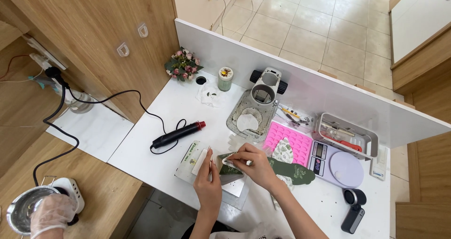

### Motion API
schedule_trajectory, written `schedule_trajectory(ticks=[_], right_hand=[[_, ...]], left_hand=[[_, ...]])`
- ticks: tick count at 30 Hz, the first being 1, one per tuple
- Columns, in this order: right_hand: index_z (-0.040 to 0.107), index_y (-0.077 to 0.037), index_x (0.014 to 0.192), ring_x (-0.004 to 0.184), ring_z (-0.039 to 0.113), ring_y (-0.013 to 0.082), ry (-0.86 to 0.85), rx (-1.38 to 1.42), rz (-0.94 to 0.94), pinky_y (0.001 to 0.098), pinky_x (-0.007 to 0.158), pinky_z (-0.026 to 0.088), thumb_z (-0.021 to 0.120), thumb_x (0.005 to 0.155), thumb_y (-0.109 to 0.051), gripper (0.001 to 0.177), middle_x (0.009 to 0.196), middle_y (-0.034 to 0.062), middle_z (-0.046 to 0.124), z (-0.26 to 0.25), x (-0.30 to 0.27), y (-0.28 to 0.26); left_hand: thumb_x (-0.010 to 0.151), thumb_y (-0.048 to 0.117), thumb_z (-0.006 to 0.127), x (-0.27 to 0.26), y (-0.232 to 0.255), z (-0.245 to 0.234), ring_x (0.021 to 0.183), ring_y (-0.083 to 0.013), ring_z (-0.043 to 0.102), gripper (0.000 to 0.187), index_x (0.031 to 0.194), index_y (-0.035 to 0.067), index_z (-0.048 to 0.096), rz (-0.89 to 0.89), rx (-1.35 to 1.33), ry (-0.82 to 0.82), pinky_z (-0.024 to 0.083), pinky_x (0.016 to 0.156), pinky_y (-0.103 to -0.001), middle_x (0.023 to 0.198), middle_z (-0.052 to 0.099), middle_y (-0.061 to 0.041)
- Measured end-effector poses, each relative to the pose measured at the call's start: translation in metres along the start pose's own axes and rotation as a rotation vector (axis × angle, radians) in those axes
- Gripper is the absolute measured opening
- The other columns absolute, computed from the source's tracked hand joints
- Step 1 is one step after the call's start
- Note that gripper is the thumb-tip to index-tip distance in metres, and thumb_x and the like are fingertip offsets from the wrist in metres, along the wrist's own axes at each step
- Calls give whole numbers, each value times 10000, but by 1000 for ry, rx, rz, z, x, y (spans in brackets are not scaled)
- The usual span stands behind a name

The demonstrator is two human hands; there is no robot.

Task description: Folding a patterned paper template into a small decorative box.

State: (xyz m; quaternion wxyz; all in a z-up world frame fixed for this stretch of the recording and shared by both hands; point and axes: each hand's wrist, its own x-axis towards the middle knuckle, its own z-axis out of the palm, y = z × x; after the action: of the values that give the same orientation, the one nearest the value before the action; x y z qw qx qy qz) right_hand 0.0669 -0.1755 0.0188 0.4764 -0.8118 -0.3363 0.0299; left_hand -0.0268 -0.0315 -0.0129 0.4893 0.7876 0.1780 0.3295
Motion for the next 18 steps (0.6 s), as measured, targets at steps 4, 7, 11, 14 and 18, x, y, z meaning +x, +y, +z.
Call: schedule_trajectory(ticks=[4, 7, 11, 14, 18], right_hand=[[833, -119, 986, 705, 620, 133, -6, -5, 11, 293, 582, 490, 808, 798, -42, 205, 857, 14, 649, 2, -2, -1], [838, -123, 981, 717, 638, 126, -39, 46, 59, 284, 593, 510, 808, 812, -43, 189, 869, 8, 657, 8, -5, 5], [837, -118, 989, 726, 661, 113, -23, 61, 91, 273, 596, 525, 796, 809, -35, 203, 892, 1, 667, 7, -4, 3], [833, -110, 981, 698, 666, 107, -14, 59, 100, 263, 595, 536, 800, 825, -51, 170, 904, 2, 668, 3, -1, 0], [822, -88, 971, 697, 677, 97, -50, 62, 145, 263, 591, 533, 798, 829, -65, 146, 916, 0, 688, 3, 1, -2]], left_hand=[[972, 7, 584, -3, -1, 0, 1110, -264, 742, 394, 1360, 40, 640, -37, 7, -37, 618, 818, -346, 1286, 719, -144], [986, 8, 571, -6, -4, 1, 1155, -286, 721, 394, 1374, 39, 630, -12, -12, -55, 615, 856, -357, 1302, 704, -158], [987, 12, 564, -6, -3, -1, 1182, -296, 708, 398, 1380, 36, 620, 12, -15, -38, 611, 879, -363, 1322, 694, -164], [978, 12, 560, -5, 1, -2, 1196, -299, 698, 410, 1383, 33, 614, 9, -15, -35, 606, 889, -369, 1334, 687, -167], [984, 18, 558, -6, 2, -2, 1202, -299, 695, 396, 1375, 29, 621, 3, -25, -42, 603, 904, -374, 1331, 687, -167]])
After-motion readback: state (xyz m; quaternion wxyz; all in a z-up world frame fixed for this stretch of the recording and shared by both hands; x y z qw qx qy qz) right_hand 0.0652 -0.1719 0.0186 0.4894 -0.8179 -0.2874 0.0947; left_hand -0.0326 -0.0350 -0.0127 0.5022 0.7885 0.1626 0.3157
